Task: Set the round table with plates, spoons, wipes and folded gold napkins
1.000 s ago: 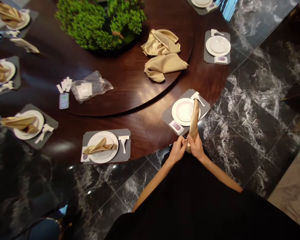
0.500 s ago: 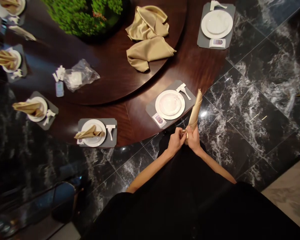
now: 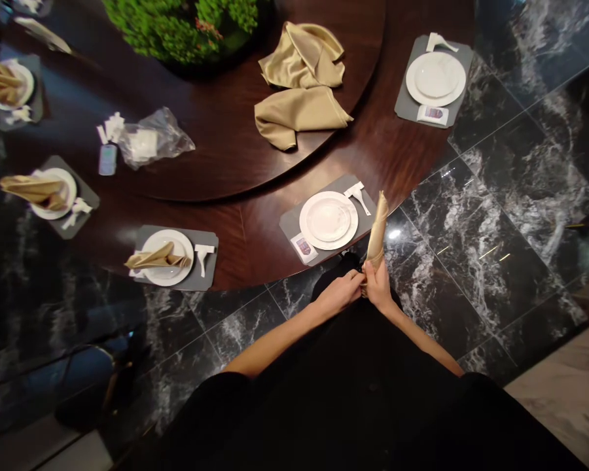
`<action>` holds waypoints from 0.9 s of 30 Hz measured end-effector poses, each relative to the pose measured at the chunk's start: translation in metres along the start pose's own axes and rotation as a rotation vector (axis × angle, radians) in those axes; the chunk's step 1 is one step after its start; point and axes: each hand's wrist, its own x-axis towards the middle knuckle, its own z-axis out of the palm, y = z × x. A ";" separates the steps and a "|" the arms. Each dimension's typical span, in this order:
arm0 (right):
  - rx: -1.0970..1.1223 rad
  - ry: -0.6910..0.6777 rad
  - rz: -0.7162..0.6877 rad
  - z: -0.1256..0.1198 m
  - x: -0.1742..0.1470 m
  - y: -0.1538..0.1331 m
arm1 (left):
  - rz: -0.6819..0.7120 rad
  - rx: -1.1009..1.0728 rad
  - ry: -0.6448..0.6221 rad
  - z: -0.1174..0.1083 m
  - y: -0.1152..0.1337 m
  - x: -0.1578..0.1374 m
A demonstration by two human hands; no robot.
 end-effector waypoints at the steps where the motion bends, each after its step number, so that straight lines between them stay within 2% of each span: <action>1: -0.020 -0.013 -0.013 -0.002 0.006 -0.003 | -0.018 0.013 -0.016 -0.005 0.002 0.007; 4: -0.081 -0.069 -0.054 -0.007 0.027 -0.015 | -0.017 -0.007 -0.027 -0.025 0.003 0.024; 10: -0.128 -0.281 -0.127 0.003 0.068 -0.042 | 0.164 -0.225 -0.029 -0.071 -0.021 0.046; 14: -0.116 -0.377 -0.141 0.017 0.095 -0.061 | 0.140 -0.308 0.032 -0.090 -0.038 0.051; 17: -0.117 -0.445 -0.153 0.023 0.114 -0.073 | 0.092 -0.396 0.096 -0.094 -0.042 0.051; 22: -0.141 -0.547 -0.159 0.026 0.152 -0.086 | -0.048 -0.382 0.363 -0.085 -0.036 0.060; 27: -0.089 -0.616 -0.153 0.026 0.187 -0.097 | -0.191 -0.408 0.639 -0.071 -0.030 0.086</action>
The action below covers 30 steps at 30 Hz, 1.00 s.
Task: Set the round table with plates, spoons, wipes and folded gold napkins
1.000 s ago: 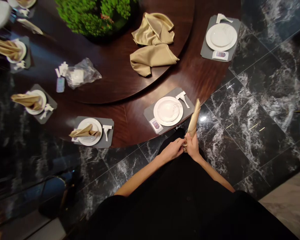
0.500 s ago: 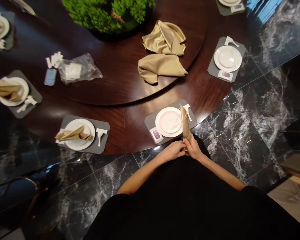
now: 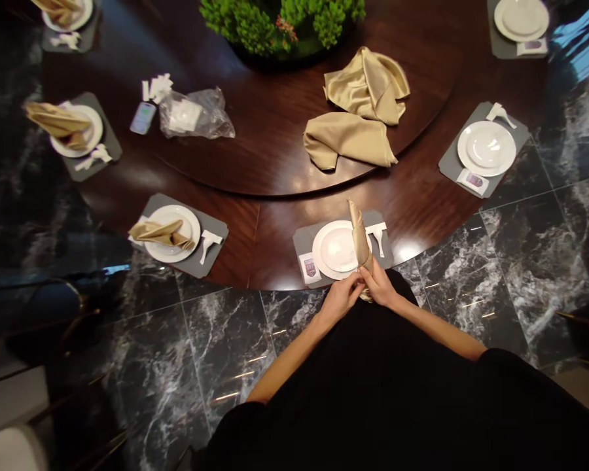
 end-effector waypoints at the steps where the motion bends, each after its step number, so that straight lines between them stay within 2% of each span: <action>1: 0.003 -0.013 -0.005 -0.004 0.004 -0.001 | -0.007 0.009 0.047 0.006 -0.001 0.003; 4: -0.003 -0.031 -0.007 -0.014 0.012 0.000 | 0.017 0.050 0.117 0.018 -0.005 0.010; 6: 0.003 -0.034 0.020 -0.019 0.014 0.003 | 0.061 0.063 0.099 0.022 -0.005 0.011; 11: 0.011 -0.053 0.063 -0.026 0.016 0.012 | 0.132 0.080 -0.036 0.018 0.004 -0.001; 14: 0.001 -0.079 0.034 -0.028 0.014 0.013 | 0.094 0.141 -0.093 0.014 0.014 -0.003; 19: -0.048 -0.181 -0.025 -0.032 0.011 0.012 | -0.011 0.207 -0.201 0.006 0.028 0.013; 24: -0.080 -0.234 -0.063 -0.035 0.011 0.013 | 0.054 0.208 -0.316 -0.005 0.037 0.025; 26: -0.080 -0.213 -0.071 -0.036 0.013 0.014 | 0.073 0.228 -0.288 -0.002 0.036 0.022; 30: -0.040 -0.121 -0.077 -0.037 0.017 0.015 | 0.065 0.182 -0.074 0.011 0.023 0.011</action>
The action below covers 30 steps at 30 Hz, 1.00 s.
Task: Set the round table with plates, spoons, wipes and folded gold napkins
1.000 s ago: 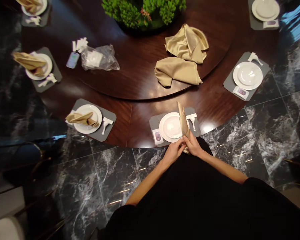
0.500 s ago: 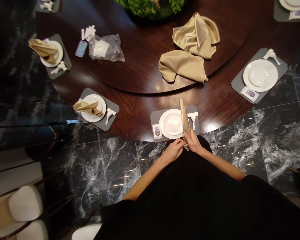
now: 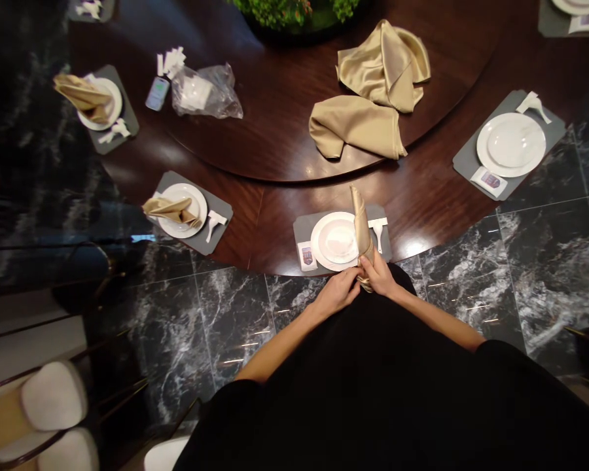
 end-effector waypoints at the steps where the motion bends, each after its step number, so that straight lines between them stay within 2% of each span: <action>1: 0.010 0.015 -0.003 0.000 0.001 0.000 | 0.003 -0.029 0.050 0.004 -0.003 -0.002; 6: 0.041 0.038 0.006 0.001 0.001 -0.001 | 0.060 -0.105 0.184 0.015 -0.013 -0.005; 12: 0.030 0.031 -0.025 0.001 -0.001 -0.004 | -0.068 -0.134 0.305 0.028 -0.013 -0.007; 18: 0.044 0.061 -0.011 0.001 0.000 -0.006 | 0.044 -0.038 0.445 0.036 -0.009 -0.008; 24: 0.090 0.087 0.011 0.005 0.000 -0.007 | 0.145 0.042 0.447 0.035 -0.010 -0.006; 30: 0.128 0.137 0.043 0.008 0.002 -0.007 | 0.255 0.150 0.357 0.030 -0.011 -0.010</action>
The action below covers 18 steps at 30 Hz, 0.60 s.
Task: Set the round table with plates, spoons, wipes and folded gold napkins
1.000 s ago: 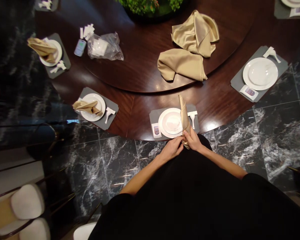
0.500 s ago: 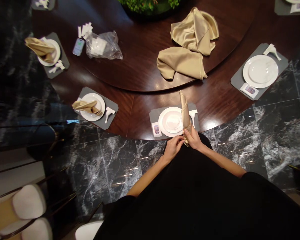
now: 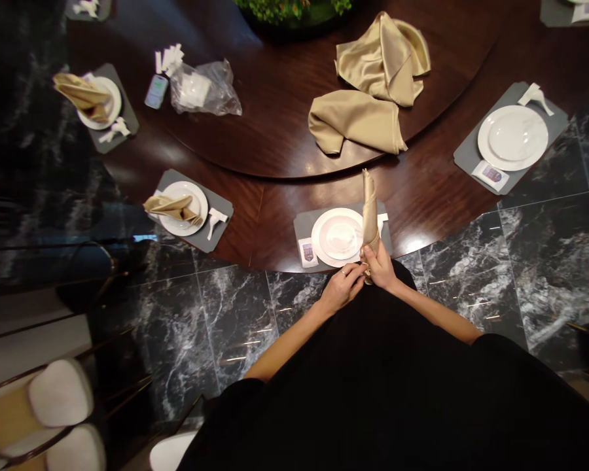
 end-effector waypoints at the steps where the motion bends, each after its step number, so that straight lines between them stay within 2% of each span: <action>1: 0.008 0.004 0.000 0.001 0.001 -0.001 | 0.004 0.014 -0.005 0.000 -0.001 -0.001; 7: 0.034 -0.002 -0.009 0.005 0.003 -0.004 | -0.011 0.084 -0.019 0.004 -0.004 -0.006; 15: -0.053 -0.056 -0.026 0.006 0.000 0.002 | -0.147 0.051 -0.249 -0.001 0.002 0.012; 18: -0.080 -0.052 -0.023 0.005 -0.001 0.002 | -0.169 -0.018 -0.287 -0.005 0.004 0.019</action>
